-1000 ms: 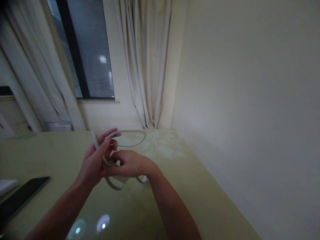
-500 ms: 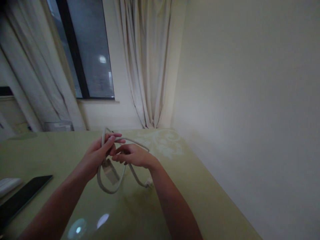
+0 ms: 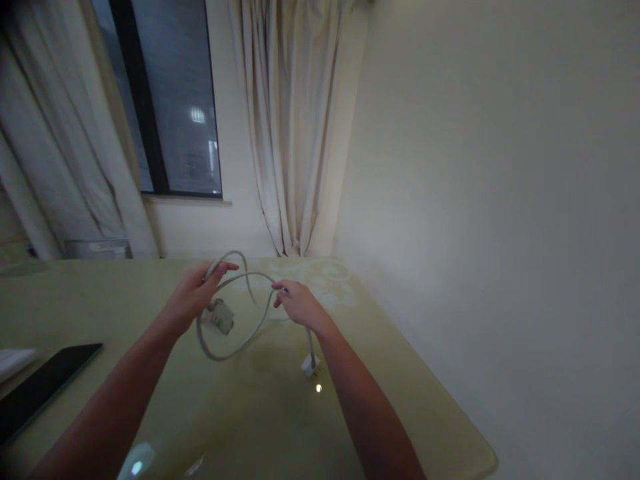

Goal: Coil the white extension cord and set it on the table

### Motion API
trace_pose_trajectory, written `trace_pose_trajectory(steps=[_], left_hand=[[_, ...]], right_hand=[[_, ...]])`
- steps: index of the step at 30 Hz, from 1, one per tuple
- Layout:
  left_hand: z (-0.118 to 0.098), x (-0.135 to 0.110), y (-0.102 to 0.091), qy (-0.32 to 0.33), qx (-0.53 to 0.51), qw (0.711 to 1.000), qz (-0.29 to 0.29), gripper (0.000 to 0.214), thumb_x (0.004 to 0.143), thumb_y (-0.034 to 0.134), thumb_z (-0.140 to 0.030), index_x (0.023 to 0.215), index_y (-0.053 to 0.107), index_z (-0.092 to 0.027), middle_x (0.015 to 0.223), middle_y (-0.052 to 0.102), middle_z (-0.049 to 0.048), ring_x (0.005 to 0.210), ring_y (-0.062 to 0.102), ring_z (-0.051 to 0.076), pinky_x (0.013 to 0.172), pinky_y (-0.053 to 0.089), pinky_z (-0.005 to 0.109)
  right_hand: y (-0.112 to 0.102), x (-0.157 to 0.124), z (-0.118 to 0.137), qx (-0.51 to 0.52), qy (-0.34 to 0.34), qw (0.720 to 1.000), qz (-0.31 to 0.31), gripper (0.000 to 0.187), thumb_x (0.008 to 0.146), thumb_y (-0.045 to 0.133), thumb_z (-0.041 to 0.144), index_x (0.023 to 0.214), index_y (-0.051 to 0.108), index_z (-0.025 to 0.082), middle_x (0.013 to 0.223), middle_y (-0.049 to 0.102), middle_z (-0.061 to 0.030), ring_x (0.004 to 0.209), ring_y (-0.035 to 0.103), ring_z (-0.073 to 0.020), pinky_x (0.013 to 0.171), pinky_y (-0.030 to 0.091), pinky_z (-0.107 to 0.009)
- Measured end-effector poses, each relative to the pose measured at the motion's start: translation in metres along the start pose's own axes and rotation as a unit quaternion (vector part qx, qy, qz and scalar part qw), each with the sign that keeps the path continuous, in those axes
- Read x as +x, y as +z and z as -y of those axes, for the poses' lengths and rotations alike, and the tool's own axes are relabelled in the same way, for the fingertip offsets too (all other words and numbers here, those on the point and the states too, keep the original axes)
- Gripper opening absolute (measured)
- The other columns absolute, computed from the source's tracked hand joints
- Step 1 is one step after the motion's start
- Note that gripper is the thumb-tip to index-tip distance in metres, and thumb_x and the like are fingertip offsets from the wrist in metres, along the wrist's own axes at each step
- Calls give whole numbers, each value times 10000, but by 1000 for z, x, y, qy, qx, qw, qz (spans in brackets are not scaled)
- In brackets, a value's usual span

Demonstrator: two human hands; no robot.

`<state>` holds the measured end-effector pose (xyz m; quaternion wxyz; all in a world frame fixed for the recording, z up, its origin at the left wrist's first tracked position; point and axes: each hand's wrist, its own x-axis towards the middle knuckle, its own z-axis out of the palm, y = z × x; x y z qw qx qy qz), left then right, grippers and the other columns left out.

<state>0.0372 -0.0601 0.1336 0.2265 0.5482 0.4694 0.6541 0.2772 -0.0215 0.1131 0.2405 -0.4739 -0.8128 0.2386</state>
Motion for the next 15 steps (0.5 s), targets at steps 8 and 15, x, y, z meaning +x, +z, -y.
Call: trace_pose_trajectory(steps=[8, 15], left_hand=[[-26, 2, -11, -132, -469, 873, -31, 284, 1060, 598, -319, 803, 556, -206, 513, 308, -120, 373, 153, 60, 363, 150, 183], [-34, 1, -26, -237, -303, 919, 86, 456, 1004, 586, -591, 771, 596, -199, 514, 257, -124, 368, 95, 50, 341, 99, 177]], right_hand=[[24, -7, -28, -257, 122, 953, -101, 543, 997, 360, 63, 1474, 601, 153, 1228, 734, -232, 1063, 749, -343, 852, 560, -451], [29, 23, -36, -336, 48, 932, -124, 681, 1031, 279, 64, 1700, 300, 190, 1289, 670, -231, 959, 741, -269, 800, 563, -400]])
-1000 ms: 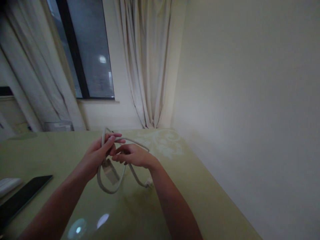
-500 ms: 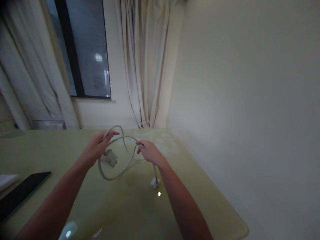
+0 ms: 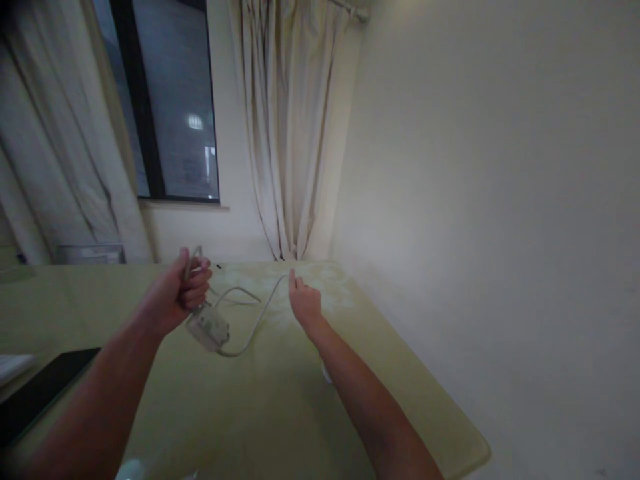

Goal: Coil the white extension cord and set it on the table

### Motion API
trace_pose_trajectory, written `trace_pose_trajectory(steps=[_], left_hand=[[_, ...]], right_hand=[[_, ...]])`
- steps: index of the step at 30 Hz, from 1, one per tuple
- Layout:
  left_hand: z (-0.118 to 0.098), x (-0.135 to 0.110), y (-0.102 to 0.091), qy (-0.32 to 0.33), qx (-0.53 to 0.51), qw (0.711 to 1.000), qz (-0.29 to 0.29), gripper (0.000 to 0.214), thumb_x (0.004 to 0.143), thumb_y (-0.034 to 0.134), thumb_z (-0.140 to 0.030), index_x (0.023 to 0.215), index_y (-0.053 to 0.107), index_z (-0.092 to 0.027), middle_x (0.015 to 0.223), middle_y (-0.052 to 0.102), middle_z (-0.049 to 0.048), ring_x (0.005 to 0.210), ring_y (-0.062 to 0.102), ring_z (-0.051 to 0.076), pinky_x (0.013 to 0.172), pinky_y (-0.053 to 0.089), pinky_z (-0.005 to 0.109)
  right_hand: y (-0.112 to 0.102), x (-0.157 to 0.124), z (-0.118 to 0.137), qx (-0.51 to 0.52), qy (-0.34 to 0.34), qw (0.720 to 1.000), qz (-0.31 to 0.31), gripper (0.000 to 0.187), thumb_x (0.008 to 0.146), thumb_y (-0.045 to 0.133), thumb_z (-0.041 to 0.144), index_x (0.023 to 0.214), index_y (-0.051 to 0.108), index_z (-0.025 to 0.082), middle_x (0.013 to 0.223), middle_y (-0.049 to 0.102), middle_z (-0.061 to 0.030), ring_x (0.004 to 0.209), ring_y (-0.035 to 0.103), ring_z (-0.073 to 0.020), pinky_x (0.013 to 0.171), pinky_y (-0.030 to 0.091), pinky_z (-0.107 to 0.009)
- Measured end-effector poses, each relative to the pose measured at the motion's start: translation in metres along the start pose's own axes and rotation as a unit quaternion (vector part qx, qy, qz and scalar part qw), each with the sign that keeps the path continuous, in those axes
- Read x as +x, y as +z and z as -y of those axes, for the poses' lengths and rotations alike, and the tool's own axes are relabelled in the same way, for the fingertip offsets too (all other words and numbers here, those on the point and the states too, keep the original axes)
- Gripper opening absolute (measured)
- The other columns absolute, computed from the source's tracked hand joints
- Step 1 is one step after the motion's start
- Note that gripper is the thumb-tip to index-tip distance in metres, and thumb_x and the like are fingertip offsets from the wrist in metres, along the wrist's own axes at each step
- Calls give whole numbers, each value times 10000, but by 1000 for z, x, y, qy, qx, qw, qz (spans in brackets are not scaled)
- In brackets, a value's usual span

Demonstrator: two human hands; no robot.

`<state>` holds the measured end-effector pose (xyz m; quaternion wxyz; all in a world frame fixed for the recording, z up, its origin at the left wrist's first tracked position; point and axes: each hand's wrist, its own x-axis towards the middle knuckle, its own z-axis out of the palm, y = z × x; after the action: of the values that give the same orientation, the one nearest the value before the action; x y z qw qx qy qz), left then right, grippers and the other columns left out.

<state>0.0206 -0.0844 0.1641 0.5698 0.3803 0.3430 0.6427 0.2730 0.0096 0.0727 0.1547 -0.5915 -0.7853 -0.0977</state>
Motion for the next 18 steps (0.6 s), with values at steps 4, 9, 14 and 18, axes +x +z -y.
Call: trace_pose_trajectory(steps=[4, 9, 14, 18], left_hand=[[4, -3, -4, 78, 210, 974, -35, 456, 928, 678, -591, 739, 671, -176, 522, 324, -82, 381, 219, 64, 354, 126, 185], [0, -4, -6, 168, 250, 951, -75, 443, 947, 644, -554, 718, 712, -182, 505, 333, -53, 386, 246, 88, 360, 130, 220], [-11, -13, -3, 160, 228, 960, -41, 462, 931, 652, -577, 752, 742, -161, 537, 286, -58, 412, 198, 86, 367, 116, 223], [-18, -20, -11, 165, 201, 965, 34, 495, 891, 697, -638, 817, 772, -155, 599, 259, -62, 478, 199, 84, 402, 203, 199]], right_hand=[[-7, 18, 1, -45, -235, 970, -44, 620, 1080, 246, 111, 1681, 363, 211, 1154, 700, -172, 891, 691, -221, 775, 527, -372], [-2, 9, 5, 15, -417, 909, -18, 533, 1109, 294, 175, 1560, 555, 285, 1046, 702, -90, 777, 625, -158, 706, 489, -318], [25, -16, 12, 48, -472, 877, 78, 460, 1117, 366, 231, 1511, 589, 310, 1087, 739, -78, 915, 647, -176, 809, 504, -329], [37, -33, 18, 108, -409, 894, 148, 316, 1062, 549, 244, 1321, 721, 295, 1146, 768, -86, 1085, 655, -210, 906, 509, -315]])
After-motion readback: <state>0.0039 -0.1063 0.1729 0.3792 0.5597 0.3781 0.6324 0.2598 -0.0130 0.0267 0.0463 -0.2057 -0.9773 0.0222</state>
